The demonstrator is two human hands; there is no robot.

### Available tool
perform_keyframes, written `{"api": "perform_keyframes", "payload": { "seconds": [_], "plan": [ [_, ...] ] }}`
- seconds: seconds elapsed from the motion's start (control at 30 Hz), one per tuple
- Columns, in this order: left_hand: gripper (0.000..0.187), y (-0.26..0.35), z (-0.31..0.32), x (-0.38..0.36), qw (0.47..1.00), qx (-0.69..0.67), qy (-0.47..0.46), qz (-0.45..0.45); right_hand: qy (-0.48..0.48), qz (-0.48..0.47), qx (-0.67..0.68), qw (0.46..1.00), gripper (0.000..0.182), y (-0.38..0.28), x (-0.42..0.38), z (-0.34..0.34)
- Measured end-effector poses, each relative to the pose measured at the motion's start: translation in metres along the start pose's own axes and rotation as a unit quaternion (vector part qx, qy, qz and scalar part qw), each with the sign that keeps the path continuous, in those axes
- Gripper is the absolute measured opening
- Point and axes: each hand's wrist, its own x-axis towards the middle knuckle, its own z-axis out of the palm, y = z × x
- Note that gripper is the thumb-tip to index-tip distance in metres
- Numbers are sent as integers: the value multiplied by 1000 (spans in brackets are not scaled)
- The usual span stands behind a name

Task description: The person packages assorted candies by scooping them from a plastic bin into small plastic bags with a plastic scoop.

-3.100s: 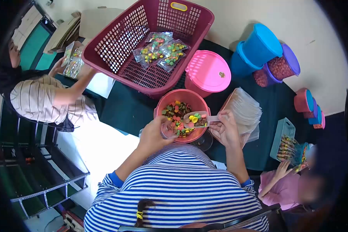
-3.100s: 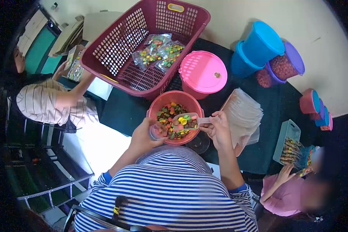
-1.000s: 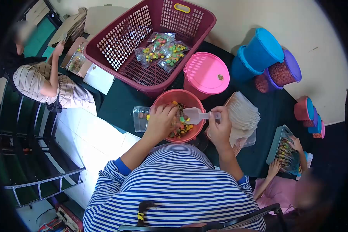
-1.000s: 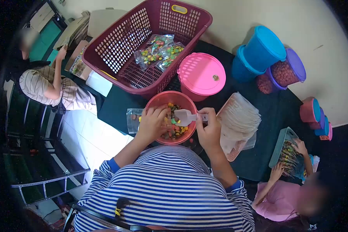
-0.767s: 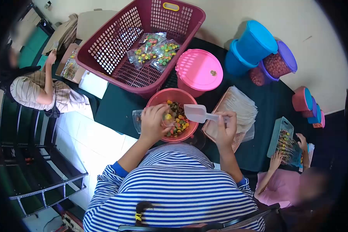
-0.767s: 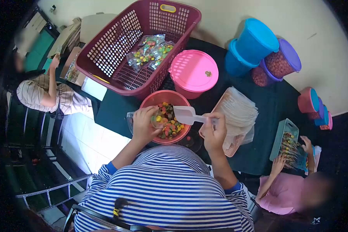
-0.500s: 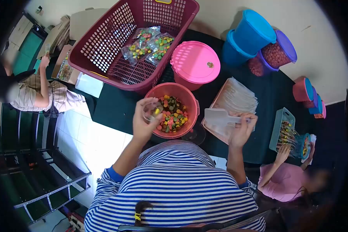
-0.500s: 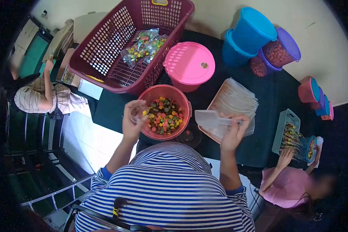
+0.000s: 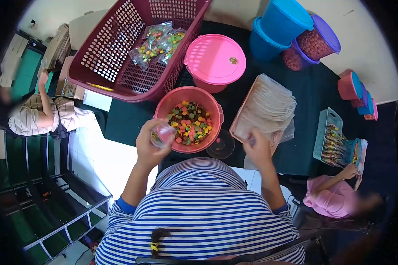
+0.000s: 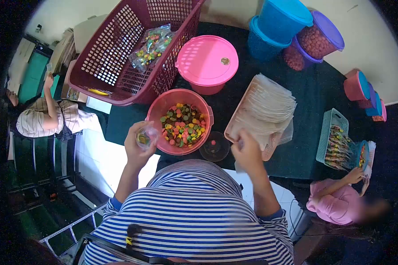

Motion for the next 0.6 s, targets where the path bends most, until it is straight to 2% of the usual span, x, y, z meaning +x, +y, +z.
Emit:
{"api": "perform_keyframes", "payload": {
  "seconds": [0.03, 0.07, 0.1, 0.13, 0.2, 0.23, 0.27, 0.33, 0.37, 0.47, 0.6],
  "plan": [
    [49, 4, 4, 1, 998, 3, 12, -59, -68, 9, -20, 997, 13, 2, -1, 18],
    [49, 1, 6, 2, 998, 5, 11, -55, -92, -4, 4, 996, 13, 1, -1, 35],
    [50, -3, 9, 2, 997, 15, 21, -70, -95, -60, -41, 993, 11, 12, -2, 56],
    [51, -5, 11, 1, 996, 24, 29, -85, -92, -58, -39, 993, 11, 20, -1, 72],
    [51, -2, 10, 2, 996, 62, 7, -68, -203, -21, -188, 961, 18, 34, 1, 100],
    [51, -1, 9, 4, 994, 100, -13, -52, -192, -68, -232, 951, 23, 43, 1, 111],
    [51, 0, 8, 6, 994, 102, -13, -45, -185, -69, -230, 953, 23, 52, 5, 122],
    [51, 2, 8, 7, 993, 85, -19, -77, -218, -16, -301, 928, 21, 67, 11, 144],
    [52, -3, 9, 8, 995, 65, -14, -75, -205, 22, -289, 935, 21, 73, 14, 153],
    [51, -2, 9, 8, 994, 49, -22, -91, -224, 29, -293, 929, 23, 70, 15, 163],
    [55, -12, 7, 2, 996, 50, -18, -78, -255, -21, -266, 929, 27, 72, 11, 160]
  ]
}}
